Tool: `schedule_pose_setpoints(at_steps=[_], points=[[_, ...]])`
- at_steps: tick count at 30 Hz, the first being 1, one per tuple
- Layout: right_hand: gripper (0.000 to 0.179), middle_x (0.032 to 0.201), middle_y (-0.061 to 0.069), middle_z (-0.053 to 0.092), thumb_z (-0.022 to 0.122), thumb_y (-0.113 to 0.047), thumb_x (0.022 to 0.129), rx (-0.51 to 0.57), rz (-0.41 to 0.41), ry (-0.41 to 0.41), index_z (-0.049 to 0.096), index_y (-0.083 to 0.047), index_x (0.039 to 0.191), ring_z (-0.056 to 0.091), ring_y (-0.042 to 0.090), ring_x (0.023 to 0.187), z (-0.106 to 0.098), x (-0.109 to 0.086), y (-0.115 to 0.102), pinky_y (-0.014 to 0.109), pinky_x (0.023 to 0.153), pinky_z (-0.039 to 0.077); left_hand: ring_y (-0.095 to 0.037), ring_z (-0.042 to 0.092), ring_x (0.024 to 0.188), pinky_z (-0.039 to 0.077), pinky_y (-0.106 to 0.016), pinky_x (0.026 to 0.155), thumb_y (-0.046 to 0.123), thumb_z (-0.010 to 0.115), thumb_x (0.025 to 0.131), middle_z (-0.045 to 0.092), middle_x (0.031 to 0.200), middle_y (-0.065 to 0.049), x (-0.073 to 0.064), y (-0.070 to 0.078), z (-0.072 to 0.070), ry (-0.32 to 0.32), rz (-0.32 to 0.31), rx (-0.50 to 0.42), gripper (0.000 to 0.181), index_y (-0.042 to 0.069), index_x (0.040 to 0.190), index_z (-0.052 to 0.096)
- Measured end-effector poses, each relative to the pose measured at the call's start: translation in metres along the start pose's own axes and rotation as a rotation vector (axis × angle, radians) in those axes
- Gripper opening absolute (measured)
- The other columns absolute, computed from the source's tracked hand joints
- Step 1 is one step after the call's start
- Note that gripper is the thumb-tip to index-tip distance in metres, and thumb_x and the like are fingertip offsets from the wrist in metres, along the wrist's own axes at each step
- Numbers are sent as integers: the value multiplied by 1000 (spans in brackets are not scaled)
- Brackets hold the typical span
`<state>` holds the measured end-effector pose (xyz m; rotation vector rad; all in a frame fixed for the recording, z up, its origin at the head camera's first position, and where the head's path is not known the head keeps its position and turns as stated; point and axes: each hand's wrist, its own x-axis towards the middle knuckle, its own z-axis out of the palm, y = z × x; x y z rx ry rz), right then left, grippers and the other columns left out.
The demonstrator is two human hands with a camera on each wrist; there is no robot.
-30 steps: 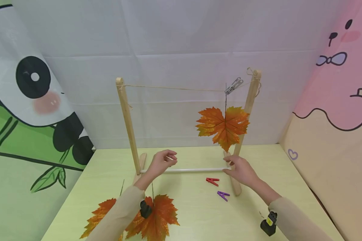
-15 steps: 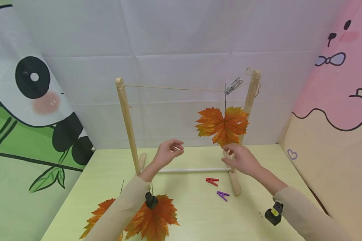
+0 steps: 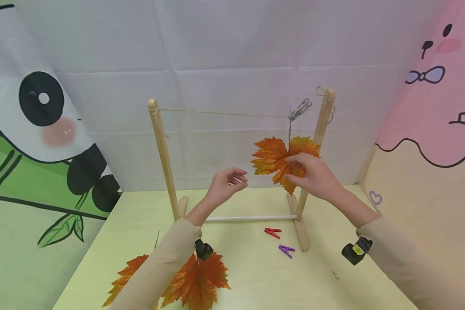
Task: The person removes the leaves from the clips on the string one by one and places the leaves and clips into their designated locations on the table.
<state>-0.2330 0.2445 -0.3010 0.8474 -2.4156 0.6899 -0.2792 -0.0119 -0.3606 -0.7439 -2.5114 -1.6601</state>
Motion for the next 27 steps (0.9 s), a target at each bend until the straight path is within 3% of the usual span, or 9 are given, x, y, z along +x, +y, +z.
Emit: schedule_pose_setpoints(at_steps=[5, 9, 13, 18, 23, 27], points=[[36, 87, 13, 63, 74, 3, 69, 6, -20, 63, 62, 5, 103, 57, 21, 74, -20, 18, -6, 22, 59, 46, -15, 62, 76, 50, -21, 66, 7, 65, 82, 65, 90, -7, 9, 13, 7, -10, 24, -16, 26, 4, 107, 62], [37, 87, 15, 63, 73, 4, 70, 3, -7, 122, 62, 6, 105, 54, 17, 75, -37, 35, -11, 13, 60, 43, -17, 62, 78, 49, -19, 67, 7, 66, 82, 64, 91, -7, 22, 28, 12, -29, 69, 33, 26, 3, 107, 62], [34, 92, 15, 64, 72, 3, 71, -3, 15, 164, 63, 5, 104, 52, 4, 76, -46, 49, -12, 8, 62, 41, -15, 61, 79, 47, -16, 69, 7, 66, 82, 64, 91, -6, 36, 46, 17, -42, 137, 106, 25, 4, 106, 62], [32, 91, 14, 64, 71, 2, 74, -6, 30, 191, 63, 5, 105, 49, -7, 75, -55, 64, -14, 5, 62, 41, -13, 60, 78, 46, -14, 70, 7, 66, 82, 65, 89, -6, 49, 65, 25, -43, 190, 98, 22, 3, 103, 62], [32, 90, 14, 66, 71, 1, 74, 20, 20, 228, 64, 3, 105, 51, -10, 73, -60, 77, -20, 6, 61, 42, -12, 60, 76, 46, -13, 68, 8, 66, 82, 65, 88, -6, 59, 77, 36, -7, 211, 50, 25, 3, 105, 63], [33, 90, 15, 65, 71, 0, 74, 55, 43, 244, 65, 1, 106, 52, -12, 72, -63, 85, -26, 6, 62, 42, -10, 61, 76, 45, -11, 68, 9, 67, 81, 65, 89, -5, 66, 88, 43, 56, 213, 53, 30, 5, 111, 62]])
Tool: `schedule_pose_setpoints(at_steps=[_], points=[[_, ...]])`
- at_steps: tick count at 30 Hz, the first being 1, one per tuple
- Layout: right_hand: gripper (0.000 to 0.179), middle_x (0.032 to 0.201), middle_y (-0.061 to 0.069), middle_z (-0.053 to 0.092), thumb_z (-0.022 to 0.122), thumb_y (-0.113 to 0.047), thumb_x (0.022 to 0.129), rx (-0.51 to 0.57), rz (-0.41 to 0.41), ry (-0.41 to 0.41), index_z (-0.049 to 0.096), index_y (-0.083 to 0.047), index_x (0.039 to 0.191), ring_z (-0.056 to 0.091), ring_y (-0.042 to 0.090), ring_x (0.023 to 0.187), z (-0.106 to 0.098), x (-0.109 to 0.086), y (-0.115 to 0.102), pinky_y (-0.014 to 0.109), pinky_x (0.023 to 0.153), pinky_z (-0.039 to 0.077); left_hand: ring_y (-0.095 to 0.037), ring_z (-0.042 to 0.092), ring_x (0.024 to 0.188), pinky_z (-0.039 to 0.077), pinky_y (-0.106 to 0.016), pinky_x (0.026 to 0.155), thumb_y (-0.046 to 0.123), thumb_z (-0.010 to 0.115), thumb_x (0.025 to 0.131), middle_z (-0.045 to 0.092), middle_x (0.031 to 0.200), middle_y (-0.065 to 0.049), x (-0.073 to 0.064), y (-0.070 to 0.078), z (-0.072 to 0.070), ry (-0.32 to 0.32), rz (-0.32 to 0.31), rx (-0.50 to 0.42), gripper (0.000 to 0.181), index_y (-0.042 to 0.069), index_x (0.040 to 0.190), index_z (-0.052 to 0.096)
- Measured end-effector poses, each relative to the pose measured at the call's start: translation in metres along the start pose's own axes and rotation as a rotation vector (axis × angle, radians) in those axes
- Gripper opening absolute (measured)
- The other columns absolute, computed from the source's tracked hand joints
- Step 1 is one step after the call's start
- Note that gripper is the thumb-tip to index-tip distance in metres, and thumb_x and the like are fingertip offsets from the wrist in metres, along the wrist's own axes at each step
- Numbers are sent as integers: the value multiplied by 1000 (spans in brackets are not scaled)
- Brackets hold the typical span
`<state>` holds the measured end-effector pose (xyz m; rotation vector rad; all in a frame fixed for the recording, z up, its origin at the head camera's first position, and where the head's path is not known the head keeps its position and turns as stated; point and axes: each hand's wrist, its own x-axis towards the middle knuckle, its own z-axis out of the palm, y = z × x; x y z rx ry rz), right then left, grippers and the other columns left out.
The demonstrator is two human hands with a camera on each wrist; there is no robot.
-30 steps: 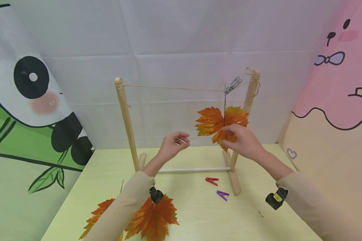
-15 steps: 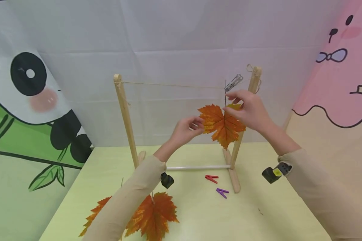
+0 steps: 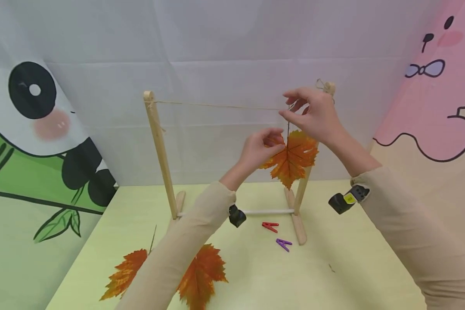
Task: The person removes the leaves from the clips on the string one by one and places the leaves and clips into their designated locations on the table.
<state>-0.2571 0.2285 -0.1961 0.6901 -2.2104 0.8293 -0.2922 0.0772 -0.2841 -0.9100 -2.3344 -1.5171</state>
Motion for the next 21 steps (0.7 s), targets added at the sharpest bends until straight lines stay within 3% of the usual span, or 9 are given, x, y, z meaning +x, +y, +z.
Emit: schedule_pose_setpoints(at_steps=[3, 8, 14, 21], points=[[33, 90, 8, 65, 71, -3, 75, 7, 39, 1, 65, -1, 108, 52, -12, 71, -4, 4, -3, 7, 64, 42, -8, 61, 76, 45, -10, 68, 13, 68, 81, 66, 90, -3, 7, 8, 3, 48, -23, 43, 33, 8, 113, 62], [33, 87, -15, 60, 70, -7, 77, 27, 105, 8, 64, -2, 110, 54, -9, 72, -12, 9, -1, 8, 66, 42, -7, 61, 80, 45, -11, 69, 17, 69, 81, 65, 96, 0, 16, 19, 8, 79, -116, 46, 36, 11, 116, 60], [36, 89, -15, 60, 68, -18, 81, 56, 196, 6, 63, -4, 113, 56, -3, 74, -15, 15, 1, 10, 67, 43, -13, 59, 89, 44, -12, 72, 17, 69, 81, 65, 103, -2, 19, 23, 14, 109, -167, 35, 37, 11, 116, 60], [34, 86, -15, 59, 67, -15, 81, 78, 189, 28, 63, -2, 112, 56, 0, 75, -19, 15, 3, 10, 69, 43, -11, 61, 87, 44, -11, 73, 13, 66, 83, 67, 100, -2, 18, 19, 20, 120, -159, -34, 31, 9, 112, 62]])
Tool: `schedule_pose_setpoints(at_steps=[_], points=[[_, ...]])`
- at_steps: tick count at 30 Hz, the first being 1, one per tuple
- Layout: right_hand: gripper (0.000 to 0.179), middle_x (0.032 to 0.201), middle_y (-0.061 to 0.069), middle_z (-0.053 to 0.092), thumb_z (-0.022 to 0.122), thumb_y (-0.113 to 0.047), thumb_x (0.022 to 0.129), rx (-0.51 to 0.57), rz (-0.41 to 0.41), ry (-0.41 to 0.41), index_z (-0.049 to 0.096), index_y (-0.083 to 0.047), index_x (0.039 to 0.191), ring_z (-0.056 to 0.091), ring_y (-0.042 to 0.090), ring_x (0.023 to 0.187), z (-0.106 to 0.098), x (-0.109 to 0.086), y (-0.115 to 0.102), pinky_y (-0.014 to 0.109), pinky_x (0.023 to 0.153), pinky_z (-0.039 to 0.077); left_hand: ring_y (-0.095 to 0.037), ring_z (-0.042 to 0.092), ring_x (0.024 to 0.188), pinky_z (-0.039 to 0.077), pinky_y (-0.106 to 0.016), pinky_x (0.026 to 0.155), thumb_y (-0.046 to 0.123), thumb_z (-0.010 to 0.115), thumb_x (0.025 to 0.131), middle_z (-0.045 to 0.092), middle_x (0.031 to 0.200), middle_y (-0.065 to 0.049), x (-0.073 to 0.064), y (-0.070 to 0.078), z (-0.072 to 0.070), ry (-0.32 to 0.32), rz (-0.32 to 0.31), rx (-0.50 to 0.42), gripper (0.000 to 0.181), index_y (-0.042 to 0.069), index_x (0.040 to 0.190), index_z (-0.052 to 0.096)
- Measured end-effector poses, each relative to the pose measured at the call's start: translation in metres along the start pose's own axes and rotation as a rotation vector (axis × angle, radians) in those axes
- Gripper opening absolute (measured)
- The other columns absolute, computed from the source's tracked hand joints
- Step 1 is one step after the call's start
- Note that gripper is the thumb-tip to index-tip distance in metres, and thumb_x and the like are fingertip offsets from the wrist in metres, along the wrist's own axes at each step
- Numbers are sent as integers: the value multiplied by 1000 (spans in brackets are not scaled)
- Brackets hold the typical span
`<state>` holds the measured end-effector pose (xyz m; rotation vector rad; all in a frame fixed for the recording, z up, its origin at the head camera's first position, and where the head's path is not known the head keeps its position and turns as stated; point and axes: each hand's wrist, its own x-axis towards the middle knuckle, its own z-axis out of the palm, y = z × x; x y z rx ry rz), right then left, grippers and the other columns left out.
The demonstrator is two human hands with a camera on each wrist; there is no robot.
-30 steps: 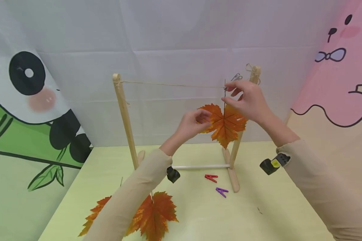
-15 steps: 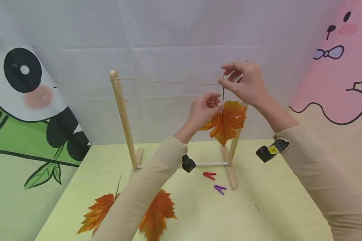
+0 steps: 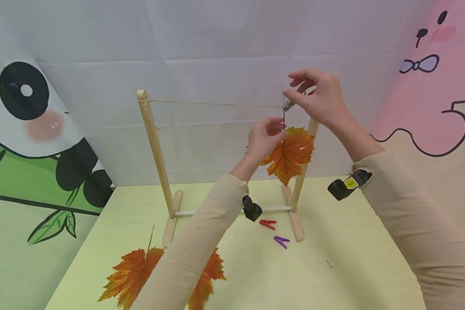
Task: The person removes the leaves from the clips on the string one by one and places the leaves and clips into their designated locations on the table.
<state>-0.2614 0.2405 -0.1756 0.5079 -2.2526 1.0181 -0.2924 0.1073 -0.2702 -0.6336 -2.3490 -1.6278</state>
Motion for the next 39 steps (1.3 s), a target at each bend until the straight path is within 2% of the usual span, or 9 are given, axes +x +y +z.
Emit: schedule_pose_setpoints(at_steps=[5, 14, 19, 23, 26, 29, 31, 36, 39], points=[[35, 86, -20, 58, 67, -16, 81, -6, 22, -5, 63, -2, 113, 55, 1, 78, -4, -1, 4, 11, 69, 42, -7, 61, 80, 45, -10, 70, 11, 65, 83, 68, 93, -2, 0, -3, 5, 30, 25, -87, 22, 6, 105, 64], [37, 88, -22, 55, 68, -17, 80, -46, 71, 13, 62, -1, 114, 51, 2, 84, -9, 0, 16, 12, 68, 39, -8, 60, 74, 45, -10, 67, 9, 65, 83, 67, 87, -6, -3, -7, 4, 64, 93, -136, 14, 4, 96, 66], [38, 87, -24, 54, 69, -19, 80, -71, 92, -6, 62, 0, 112, 51, -2, 79, -15, 0, 21, 11, 67, 38, -9, 62, 75, 46, -10, 66, 8, 64, 83, 68, 88, -6, -3, -7, 4, 60, 98, -142, 14, 4, 97, 66], [37, 83, -23, 55, 67, -23, 81, -102, 104, -44, 63, 0, 110, 52, -6, 73, -18, 0, 23, 11, 60, 37, -9, 63, 74, 47, -11, 65, 9, 64, 83, 68, 89, -5, -4, -6, 4, 56, 76, -131, 15, 5, 97, 67], [36, 87, -8, 63, 65, -24, 83, -143, 116, -108, 63, 0, 110, 51, -8, 69, -19, 1, 21, 10, 58, 37, -7, 63, 73, 47, -11, 65, 10, 65, 83, 68, 89, -3, -3, -5, 4, 45, 60, -112, 15, 6, 97, 67], [37, 91, 6, 64, 63, -27, 85, -183, 126, -186, 62, -1, 112, 51, -9, 68, -19, 1, 19, 10, 60, 39, -5, 62, 73, 47, -11, 65, 12, 65, 83, 68, 89, -1, -3, -5, 3, 37, 55, -91, 15, 7, 97, 67], [37, 93, 10, 64, 62, -26, 86, -178, 128, -222, 62, 0, 113, 52, -9, 68, -19, 1, 18, 10, 60, 40, -5, 62, 73, 46, -11, 66, 13, 65, 83, 68, 89, -1, -3, -5, 3, 36, 61, -86, 15, 7, 97, 67], [34, 82, -14, 61, 64, -19, 84, -128, 127, -231, 63, 4, 110, 53, -7, 69, -22, 2, 20, 8, 60, 41, -5, 63, 73, 46, -10, 66, 14, 65, 83, 68, 89, -1, -3, -6, 2, 33, 66, -76, 15, 8, 97, 67], [33, 76, -23, 58, 67, -14, 82, -80, 154, -226, 63, 6, 108, 55, -5, 69, -24, 4, 20, 8, 60, 42, -5, 63, 73, 46, -10, 67, 14, 65, 83, 68, 89, -1, -3, -7, 1, 29, 67, -69, 16, 8, 97, 67]])
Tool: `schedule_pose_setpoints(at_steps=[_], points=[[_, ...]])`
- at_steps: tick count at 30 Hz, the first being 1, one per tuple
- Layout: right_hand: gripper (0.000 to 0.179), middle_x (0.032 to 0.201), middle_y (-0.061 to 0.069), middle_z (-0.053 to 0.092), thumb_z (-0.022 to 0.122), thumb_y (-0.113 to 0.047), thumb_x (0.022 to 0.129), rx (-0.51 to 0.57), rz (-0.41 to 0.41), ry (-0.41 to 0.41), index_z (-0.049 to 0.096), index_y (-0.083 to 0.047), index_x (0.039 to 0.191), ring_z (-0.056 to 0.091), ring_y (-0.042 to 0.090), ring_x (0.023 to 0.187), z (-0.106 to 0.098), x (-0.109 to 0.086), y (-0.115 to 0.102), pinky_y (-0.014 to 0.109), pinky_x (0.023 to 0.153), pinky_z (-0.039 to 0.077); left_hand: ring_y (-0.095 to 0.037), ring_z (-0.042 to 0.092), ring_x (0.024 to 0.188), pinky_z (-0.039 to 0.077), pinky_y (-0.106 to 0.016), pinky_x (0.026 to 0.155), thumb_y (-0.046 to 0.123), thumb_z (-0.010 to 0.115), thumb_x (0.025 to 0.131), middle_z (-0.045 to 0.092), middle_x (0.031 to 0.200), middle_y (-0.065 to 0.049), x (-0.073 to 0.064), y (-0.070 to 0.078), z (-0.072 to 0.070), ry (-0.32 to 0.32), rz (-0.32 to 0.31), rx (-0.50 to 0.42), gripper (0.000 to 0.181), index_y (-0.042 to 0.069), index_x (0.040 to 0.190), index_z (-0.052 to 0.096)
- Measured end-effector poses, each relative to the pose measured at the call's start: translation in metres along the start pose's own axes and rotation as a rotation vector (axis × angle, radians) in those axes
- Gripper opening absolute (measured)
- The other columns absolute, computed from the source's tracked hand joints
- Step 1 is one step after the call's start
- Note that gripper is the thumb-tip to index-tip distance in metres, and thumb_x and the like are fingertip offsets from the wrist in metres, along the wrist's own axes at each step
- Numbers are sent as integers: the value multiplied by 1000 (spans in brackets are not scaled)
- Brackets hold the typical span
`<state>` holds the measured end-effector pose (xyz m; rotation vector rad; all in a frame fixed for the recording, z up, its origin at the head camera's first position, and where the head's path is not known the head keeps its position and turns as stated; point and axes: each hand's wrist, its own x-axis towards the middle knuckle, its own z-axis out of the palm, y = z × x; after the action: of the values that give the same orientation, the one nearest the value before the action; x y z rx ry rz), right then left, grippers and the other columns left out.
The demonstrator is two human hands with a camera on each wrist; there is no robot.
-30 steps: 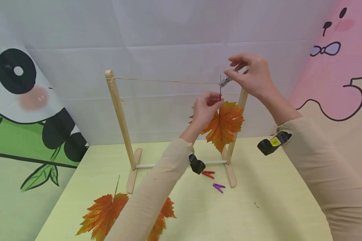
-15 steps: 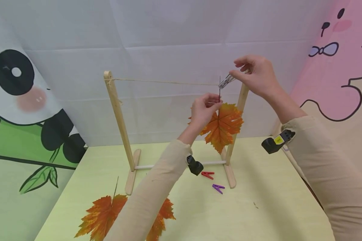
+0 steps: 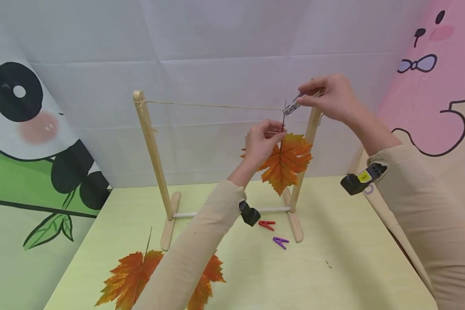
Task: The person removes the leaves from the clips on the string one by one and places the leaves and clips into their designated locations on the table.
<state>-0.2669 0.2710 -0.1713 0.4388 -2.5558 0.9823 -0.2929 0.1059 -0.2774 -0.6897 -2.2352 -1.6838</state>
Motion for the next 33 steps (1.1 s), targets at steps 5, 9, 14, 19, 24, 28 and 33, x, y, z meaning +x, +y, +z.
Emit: schedule_pose_setpoints(at_steps=[5, 9, 14, 19, 24, 28, 33], points=[[31, 73, -20, 60, 72, -12, 77, 66, 52, 6, 65, 6, 102, 57, -1, 67, -3, 0, 0, 9, 59, 43, -6, 63, 74, 46, -10, 67, 14, 66, 83, 68, 89, -1, -1, -2, -3, 1, -2, 3, 15, 7, 97, 67], [27, 74, -19, 61, 72, -13, 77, 117, 74, 64, 68, 4, 98, 57, -1, 68, -6, -1, -1, 8, 59, 43, -6, 62, 74, 47, -11, 67, 14, 66, 82, 68, 88, -1, -3, -8, -7, 17, -9, 16, 15, 8, 96, 67], [27, 80, -15, 62, 71, -9, 77, 241, 51, 208, 68, -2, 102, 60, -1, 72, -9, -1, -4, 6, 65, 45, -9, 64, 76, 47, -13, 67, 13, 67, 82, 68, 88, -2, -5, -19, -15, 43, -1, 19, 16, 6, 96, 67], [35, 88, -7, 62, 73, -3, 72, 349, -20, 315, 67, -4, 107, 63, -1, 75, -9, -3, -12, 8, 71, 46, -11, 65, 74, 48, -15, 67, 13, 68, 81, 68, 86, -3, -7, -29, -24, 67, 4, 31, 14, 5, 93, 67], [37, 94, -4, 61, 73, 1, 71, 347, -79, 349, 66, -1, 107, 63, 0, 77, -4, -6, -18, 10, 74, 46, -12, 65, 72, 50, -17, 65, 12, 69, 80, 68, 85, -4, -13, -38, -34, 89, -32, 17, 13, 5, 91, 67], [36, 93, -5, 63, 73, 5, 69, 337, -134, 354, 68, -2, 105, 64, 0, 78, 1, -7, -21, 10, 74, 47, -13, 66, 71, 51, -19, 63, 11, 70, 79, 68, 84, -4, -19, -44, -40, 104, -73, 0, 12, 5, 89, 66], [36, 91, -9, 65, 75, 6, 67, 263, -205, 358, 70, -4, 101, 63, -1, 81, 8, -11, -23, 10, 73, 47, -13, 65, 70, 51, -19, 62, 10, 70, 79, 68, 83, -4, -25, -52, -47, 103, -113, 10, 11, 6, 88, 66]])
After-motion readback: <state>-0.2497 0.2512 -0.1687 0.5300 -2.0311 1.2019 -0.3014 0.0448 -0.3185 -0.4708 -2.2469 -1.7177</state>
